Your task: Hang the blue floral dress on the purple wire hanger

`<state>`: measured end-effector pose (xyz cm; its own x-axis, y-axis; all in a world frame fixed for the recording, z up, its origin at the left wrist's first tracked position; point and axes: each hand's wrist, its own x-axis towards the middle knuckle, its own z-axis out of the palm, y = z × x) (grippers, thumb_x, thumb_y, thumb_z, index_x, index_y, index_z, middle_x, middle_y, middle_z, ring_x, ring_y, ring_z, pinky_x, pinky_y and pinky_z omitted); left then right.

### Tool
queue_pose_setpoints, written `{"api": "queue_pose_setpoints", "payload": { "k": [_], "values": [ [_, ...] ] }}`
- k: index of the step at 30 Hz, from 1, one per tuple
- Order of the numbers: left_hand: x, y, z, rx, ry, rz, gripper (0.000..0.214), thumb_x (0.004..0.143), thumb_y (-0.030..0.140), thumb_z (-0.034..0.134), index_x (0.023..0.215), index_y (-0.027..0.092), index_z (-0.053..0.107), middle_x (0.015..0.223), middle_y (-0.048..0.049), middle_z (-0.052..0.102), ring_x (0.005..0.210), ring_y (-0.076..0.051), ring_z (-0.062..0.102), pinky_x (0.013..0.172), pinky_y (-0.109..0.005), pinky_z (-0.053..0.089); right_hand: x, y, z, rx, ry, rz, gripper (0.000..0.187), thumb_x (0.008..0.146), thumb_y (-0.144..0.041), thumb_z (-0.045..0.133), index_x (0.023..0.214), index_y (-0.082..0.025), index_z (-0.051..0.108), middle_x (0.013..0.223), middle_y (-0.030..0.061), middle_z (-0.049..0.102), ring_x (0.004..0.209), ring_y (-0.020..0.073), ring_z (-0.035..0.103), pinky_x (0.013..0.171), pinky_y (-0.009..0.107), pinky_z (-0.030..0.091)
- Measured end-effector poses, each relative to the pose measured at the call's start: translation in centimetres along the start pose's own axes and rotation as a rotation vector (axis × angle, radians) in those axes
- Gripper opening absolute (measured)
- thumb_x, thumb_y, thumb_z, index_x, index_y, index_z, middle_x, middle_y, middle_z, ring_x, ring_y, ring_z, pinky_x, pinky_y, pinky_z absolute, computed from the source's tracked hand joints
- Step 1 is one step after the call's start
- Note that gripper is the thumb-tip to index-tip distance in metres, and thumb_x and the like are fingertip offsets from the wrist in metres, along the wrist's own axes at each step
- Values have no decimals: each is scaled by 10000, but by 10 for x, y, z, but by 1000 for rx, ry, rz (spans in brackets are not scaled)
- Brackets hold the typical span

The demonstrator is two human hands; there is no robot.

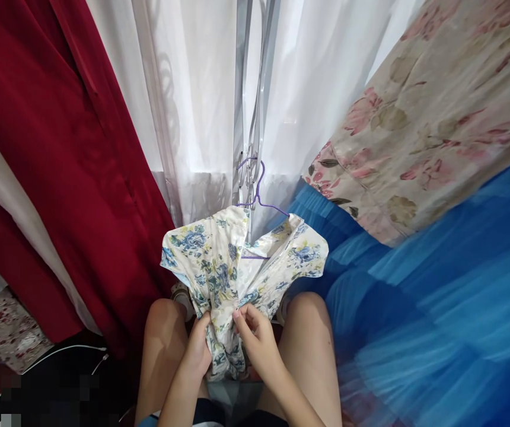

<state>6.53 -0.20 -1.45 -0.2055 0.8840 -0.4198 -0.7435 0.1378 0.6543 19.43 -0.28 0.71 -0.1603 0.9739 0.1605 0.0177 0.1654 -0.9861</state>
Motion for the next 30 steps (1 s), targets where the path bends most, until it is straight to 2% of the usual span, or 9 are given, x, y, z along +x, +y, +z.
{"api": "queue_pose_setpoints", "payload": {
  "k": [5, 8, 10, 14, 17, 19, 22, 25, 30],
  "values": [
    [2, -4, -4, -16, -91, -116, 359, 708, 301, 728, 1015, 117, 703, 935, -126, 749, 963, -322, 717, 859, -408, 573, -9, -9, -6, 143, -7, 60, 350, 916, -456, 572, 687, -205, 490, 578, -32, 470, 546, 130, 388, 537, 265, 299],
    [10, -8, -12, 77, -22, -7, 298, 694, 274, 735, 954, 143, 669, 931, -97, 731, 998, -289, 698, 891, -369, 543, -15, -12, -13, 200, 18, 82, 320, 887, -387, 559, 635, -211, 467, 532, -38, 447, 509, 126, 362, 516, 263, 285],
    [14, -12, -18, 210, 68, 231, 342, 703, 280, 749, 1004, 171, 629, 985, -73, 706, 1034, -259, 673, 936, -351, 510, -20, -12, -16, 191, 34, 90, 289, 870, -339, 536, 620, -214, 462, 527, -38, 434, 511, 129, 365, 508, 261, 278],
    [7, -22, -24, 548, 274, 916, 503, 766, 298, 746, 1202, 209, 510, 1241, -106, 573, 1191, -266, 560, 1061, -438, 421, -27, -10, -13, 124, 35, 106, 247, 847, -268, 514, 613, -207, 468, 545, -33, 434, 530, 123, 370, 513, 256, 277],
    [-8, -33, -21, 787, 89, 1166, 475, 822, 259, 700, 1246, 208, 491, 1320, -137, 508, 1282, -291, 492, 1107, -482, 380, -30, -9, -8, 121, -4, 100, 248, 856, -271, 536, 626, -199, 476, 564, -32, 442, 545, 119, 380, 536, 257, 291],
    [-16, -39, -18, 905, -97, 1149, 486, 858, 261, 660, 1304, 210, 474, 1342, -153, 508, 1302, -303, 486, 1106, -487, 391, -31, -10, -7, 125, -7, 91, 265, 866, -284, 550, 627, -198, 474, 573, -33, 440, 554, 119, 384, 547, 258, 295],
    [-22, -42, -12, 956, -263, 1076, 530, 889, 276, 618, 1381, 217, 428, 1381, -162, 503, 1326, -305, 475, 1104, -472, 400, -33, -13, -9, 105, 19, 89, 275, 868, -304, 574, 630, -192, 493, 584, -28, 448, 570, 122, 395, 550, 257, 302],
    [-25, -39, -7, 957, -427, 1003, 414, 894, 257, 603, 1293, 217, 500, 1271, -130, 583, 1213, -275, 558, 1036, -415, 453, -35, -18, -12, 108, 11, 113, 287, 867, -328, 602, 629, -188, 523, 568, -27, 465, 547, 121, 411, 533, 255, 311],
    [-31, -35, -2, 948, -399, 889, 76, 949, 220, 512, 930, 190, 580, 834, -37, 626, 779, -172, 612, 730, -275, 485, -32, -31, -14, 192, -27, 175, 292, 867, -373, 624, 653, -175, 607, 496, -15, 542, 453, 113, 441, 485, 253, 320]
  ]
}}
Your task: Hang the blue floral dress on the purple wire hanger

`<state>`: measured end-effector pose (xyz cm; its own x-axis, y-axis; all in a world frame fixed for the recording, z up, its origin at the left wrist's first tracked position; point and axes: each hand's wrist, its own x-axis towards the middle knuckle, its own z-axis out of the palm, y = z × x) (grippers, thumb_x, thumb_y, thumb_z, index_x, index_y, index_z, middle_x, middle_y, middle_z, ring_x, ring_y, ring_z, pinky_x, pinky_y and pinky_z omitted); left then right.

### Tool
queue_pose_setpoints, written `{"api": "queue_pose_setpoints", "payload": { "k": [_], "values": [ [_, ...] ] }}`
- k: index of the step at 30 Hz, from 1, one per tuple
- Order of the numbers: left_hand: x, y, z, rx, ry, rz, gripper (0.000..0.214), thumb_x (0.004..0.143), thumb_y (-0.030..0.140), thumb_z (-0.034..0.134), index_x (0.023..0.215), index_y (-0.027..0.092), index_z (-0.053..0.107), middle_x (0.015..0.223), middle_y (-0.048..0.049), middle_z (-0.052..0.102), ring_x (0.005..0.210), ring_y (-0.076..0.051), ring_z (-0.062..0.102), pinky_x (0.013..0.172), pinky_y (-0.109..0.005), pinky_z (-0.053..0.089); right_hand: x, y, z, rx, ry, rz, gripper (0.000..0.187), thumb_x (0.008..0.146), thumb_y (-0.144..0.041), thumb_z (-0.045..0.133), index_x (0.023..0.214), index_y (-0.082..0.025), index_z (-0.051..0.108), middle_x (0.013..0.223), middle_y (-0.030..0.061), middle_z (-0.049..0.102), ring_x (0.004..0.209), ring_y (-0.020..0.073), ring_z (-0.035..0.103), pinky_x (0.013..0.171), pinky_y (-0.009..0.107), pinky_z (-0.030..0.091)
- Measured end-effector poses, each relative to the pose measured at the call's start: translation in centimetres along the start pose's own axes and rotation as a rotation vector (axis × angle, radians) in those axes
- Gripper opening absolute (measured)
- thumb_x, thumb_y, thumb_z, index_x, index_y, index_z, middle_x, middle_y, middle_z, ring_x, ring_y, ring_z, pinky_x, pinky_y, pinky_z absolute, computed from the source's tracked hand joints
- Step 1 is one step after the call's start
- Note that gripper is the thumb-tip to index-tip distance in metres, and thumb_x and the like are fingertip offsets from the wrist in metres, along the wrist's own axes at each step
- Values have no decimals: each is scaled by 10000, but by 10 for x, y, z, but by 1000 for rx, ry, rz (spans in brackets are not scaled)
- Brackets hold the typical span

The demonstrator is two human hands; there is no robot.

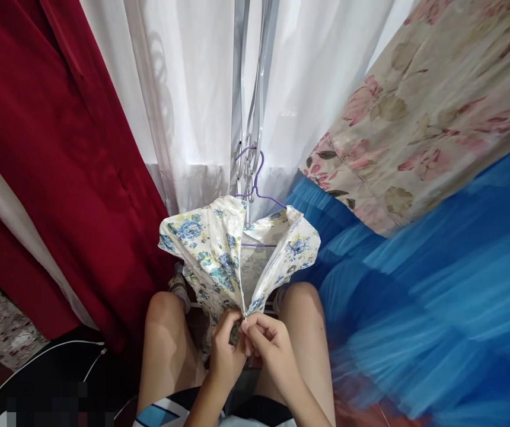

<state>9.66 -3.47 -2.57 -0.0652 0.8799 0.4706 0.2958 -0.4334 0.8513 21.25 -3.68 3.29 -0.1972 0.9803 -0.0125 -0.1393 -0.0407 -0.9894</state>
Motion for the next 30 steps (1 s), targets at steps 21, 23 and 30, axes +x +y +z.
{"api": "queue_pose_setpoints", "payload": {
  "k": [21, 23, 30],
  "values": [
    [25, -10, -7, 53, -119, -50, 68, 922, 228, 580, 960, 193, 623, 916, -48, 668, 891, -194, 638, 828, -311, 499, 115, -143, -1, 29, 112, -416, 164, 819, -262, 633, 680, -176, 643, 447, -34, 551, 402, 79, 403, 427, 221, 269],
    [51, 11, -20, 48, -4, 53, 171, 929, 227, 582, 1093, 202, 623, 977, -61, 670, 928, -194, 635, 858, -320, 505, 109, -140, -3, -10, 112, -456, 210, 824, -249, 638, 629, -185, 594, 440, -47, 521, 409, 81, 416, 444, 225, 293],
    [175, 104, -56, 238, 7, 450, 320, 995, 269, 502, 1301, 252, 593, 930, -25, 651, 804, -143, 599, 781, -277, 485, 97, -148, -7, -72, 53, -507, 274, 846, -267, 630, 603, -202, 522, 469, -61, 482, 445, 95, 462, 497, 241, 360]
  ]
}}
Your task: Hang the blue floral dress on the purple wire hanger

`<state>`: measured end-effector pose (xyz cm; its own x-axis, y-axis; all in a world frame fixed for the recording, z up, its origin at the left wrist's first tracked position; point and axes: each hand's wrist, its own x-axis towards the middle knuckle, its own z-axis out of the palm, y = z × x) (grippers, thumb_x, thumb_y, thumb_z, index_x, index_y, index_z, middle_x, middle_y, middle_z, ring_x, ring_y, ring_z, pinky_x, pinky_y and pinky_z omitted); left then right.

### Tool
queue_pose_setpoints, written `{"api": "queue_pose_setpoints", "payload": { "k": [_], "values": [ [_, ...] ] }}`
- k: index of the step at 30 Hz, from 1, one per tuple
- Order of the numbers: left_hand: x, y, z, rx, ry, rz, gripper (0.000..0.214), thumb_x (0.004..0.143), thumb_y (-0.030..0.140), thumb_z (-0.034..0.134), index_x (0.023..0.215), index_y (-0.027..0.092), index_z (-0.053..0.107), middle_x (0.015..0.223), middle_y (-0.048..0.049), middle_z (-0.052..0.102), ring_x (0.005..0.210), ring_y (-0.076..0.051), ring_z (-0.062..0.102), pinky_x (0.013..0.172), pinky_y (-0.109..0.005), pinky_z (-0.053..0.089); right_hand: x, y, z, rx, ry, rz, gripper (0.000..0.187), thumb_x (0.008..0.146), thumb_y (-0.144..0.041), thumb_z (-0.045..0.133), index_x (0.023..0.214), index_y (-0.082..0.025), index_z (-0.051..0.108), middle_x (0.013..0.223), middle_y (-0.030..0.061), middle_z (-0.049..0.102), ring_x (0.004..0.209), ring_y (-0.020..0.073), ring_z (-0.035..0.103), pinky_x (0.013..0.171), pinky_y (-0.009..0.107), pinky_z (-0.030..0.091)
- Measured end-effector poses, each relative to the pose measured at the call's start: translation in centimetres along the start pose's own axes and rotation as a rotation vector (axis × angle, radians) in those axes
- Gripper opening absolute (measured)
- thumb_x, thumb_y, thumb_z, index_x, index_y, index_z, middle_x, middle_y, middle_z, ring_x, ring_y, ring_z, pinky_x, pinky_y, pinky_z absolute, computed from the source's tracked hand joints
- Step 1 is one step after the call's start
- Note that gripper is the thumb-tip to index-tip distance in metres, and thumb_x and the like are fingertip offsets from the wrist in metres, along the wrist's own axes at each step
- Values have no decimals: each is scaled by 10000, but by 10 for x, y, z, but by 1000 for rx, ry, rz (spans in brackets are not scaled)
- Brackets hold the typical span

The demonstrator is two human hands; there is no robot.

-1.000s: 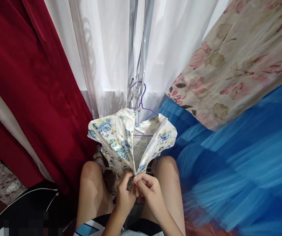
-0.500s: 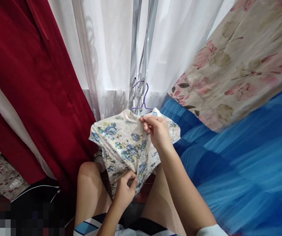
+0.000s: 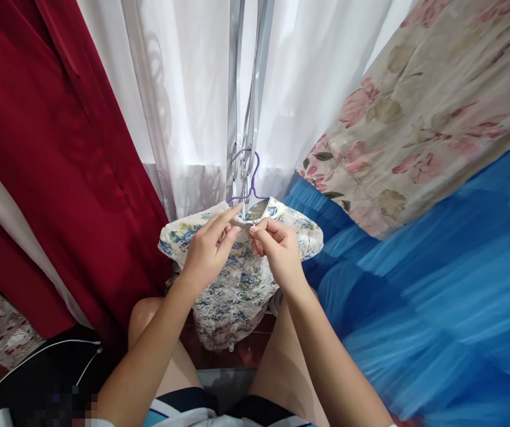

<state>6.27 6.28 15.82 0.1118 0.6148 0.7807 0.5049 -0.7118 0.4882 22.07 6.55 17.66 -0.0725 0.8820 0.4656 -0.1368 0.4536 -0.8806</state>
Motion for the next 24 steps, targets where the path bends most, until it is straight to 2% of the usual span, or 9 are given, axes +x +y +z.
{"api": "queue_pose_setpoints", "payload": {
  "k": [3, 6, 9, 11, 13, 17, 21, 23, 24],
  "values": [
    [24, 3, -2, 77, -72, 89, 198, 1002, 272, 489, 1043, 206, 671, 926, -27, 661, 811, -144, 604, 753, -268, 460, -1, 1, -1, -61, -7, 8, 266, 854, -293, 627, 628, -209, 513, 486, -56, 492, 458, 101, 463, 505, 247, 358],
    [24, 1, -1, 138, 32, 143, 174, 987, 267, 519, 908, 189, 653, 851, -27, 665, 832, -170, 594, 808, -303, 448, -3, 10, 0, -63, -21, 13, 295, 862, -325, 616, 624, -220, 476, 489, -54, 481, 462, 102, 430, 504, 251, 341],
    [19, -4, -3, 134, 186, 129, 139, 957, 272, 577, 873, 188, 650, 862, -31, 669, 930, -194, 591, 891, -337, 443, -5, 19, 6, -54, -53, 32, 264, 866, -345, 602, 661, -221, 491, 501, -58, 465, 469, 104, 415, 499, 249, 326],
    [16, -6, -5, 57, 263, 68, 144, 960, 270, 570, 877, 181, 645, 878, -35, 649, 926, -184, 599, 869, -319, 464, -5, 22, 10, -71, -72, 38, 247, 866, -340, 597, 676, -218, 496, 508, -61, 453, 470, 102, 407, 493, 247, 306],
    [16, -8, -5, 8, 302, 26, 159, 967, 272, 556, 876, 174, 642, 874, -36, 630, 895, -172, 607, 842, -301, 477, -4, 26, 13, -90, -81, 38, 247, 869, -331, 589, 675, -216, 490, 508, -64, 438, 466, 99, 392, 485, 248, 277],
    [22, -14, -14, 81, 393, 33, 181, 960, 278, 564, 849, 164, 649, 877, -45, 633, 919, -175, 608, 874, -296, 470, -8, 43, 13, -137, -112, 74, 266, 865, -325, 576, 649, -217, 465, 489, -70, 408, 450, 96, 365, 471, 248, 235],
    [29, -43, -40, 73, 577, -86, 212, 967, 326, 549, 900, 157, 657, 831, -32, 628, 812, -149, 600, 783, -256, 479, -25, 67, 7, -118, -174, 165, 271, 836, -297, 574, 615, -221, 437, 472, -79, 384, 447, 91, 334, 470, 245, 229],
    [28, -69, -54, -88, 661, -185, 211, 958, 325, 560, 867, 148, 633, 772, -12, 600, 760, -132, 593, 754, -239, 487, -33, 73, 3, -91, -192, 199, 277, 839, -303, 572, 615, -222, 430, 469, -81, 390, 441, 89, 324, 470, 244, 233],
    [27, -83, -60, -240, 717, -271, 215, 954, 310, 564, 818, 148, 604, 734, 1, 576, 742, -125, 595, 762, -236, 496, -36, 74, 3, -81, -199, 208, 282, 843, -306, 571, 616, -222, 427, 468, -81, 396, 439, 89, 325, 470, 243, 237]
  ]
}}
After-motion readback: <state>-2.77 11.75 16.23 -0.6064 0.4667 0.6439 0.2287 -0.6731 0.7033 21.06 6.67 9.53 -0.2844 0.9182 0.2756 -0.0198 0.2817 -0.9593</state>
